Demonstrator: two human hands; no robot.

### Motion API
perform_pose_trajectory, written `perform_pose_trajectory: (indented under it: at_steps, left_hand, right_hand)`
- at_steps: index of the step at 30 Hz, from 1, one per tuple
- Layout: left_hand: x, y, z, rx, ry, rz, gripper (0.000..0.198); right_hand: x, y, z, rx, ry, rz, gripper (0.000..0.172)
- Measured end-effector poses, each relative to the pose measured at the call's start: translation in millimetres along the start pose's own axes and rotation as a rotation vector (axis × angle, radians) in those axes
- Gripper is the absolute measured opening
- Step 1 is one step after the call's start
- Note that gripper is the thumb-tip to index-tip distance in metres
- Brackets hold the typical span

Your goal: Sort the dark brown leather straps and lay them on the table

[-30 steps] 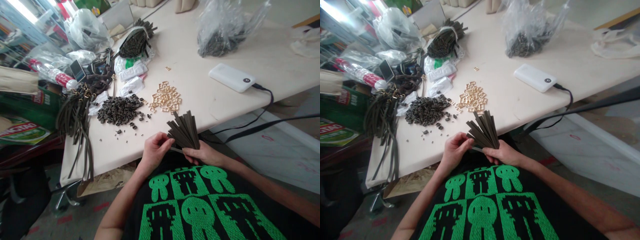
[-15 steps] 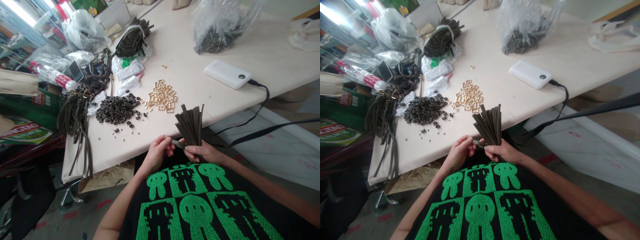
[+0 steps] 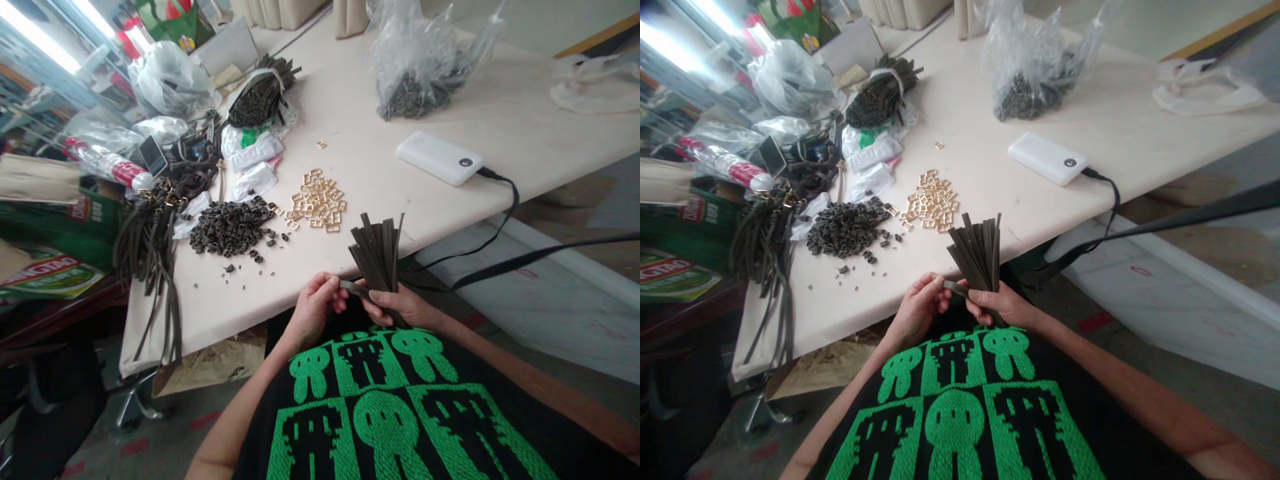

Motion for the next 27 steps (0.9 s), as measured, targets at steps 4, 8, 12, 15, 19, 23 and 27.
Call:
perform_pose_trajectory:
  at_steps: [4,8,12,15,19,23,27]
  left_hand:
    - [4.3,11.0,6.5,-0.24,0.138,-0.206,0.019]
    - [5.4,20.3,5.3,-0.322,0.153,-0.335,0.019]
    - [5.5,18.1,1.2,-0.253,0.044,-0.258,0.027]
    - [5.2,13.6,1.7,-0.249,0.073,-0.226,0.033]
    - [3.5,10.5,4.1,-0.265,0.119,-0.199,0.036]
    - [2.2,7.4,5.5,-0.253,0.145,-0.164,0.038]
    - [2.7,-0.1,5.3,-0.136,0.107,-0.087,0.034]
  right_hand:
    - [0.9,-1.1,-1.2,0.147,0.034,0.002,0.043]
    - [-0.7,-1.1,-2.4,0.325,-0.033,-0.057,0.047]
    - [-1.4,-2.7,-3.2,0.412,-0.076,-0.124,0.05]
    - [-0.3,-2.5,-4.0,0.423,-0.073,-0.144,0.051]
    - [2.2,-0.8,-5.1,0.394,-0.027,-0.118,0.05]
    - [4.1,-1.4,-5.3,0.319,-0.02,-0.13,0.049]
    - [6.9,-2.5,-4.0,0.289,0.012,-0.135,0.048]
Point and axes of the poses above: each hand's wrist, its own x-axis away from the middle knuckle, its own z-axis out of the back of the hand, y = z × x, the point moved 1 cm from there along -x, towards the middle knuckle
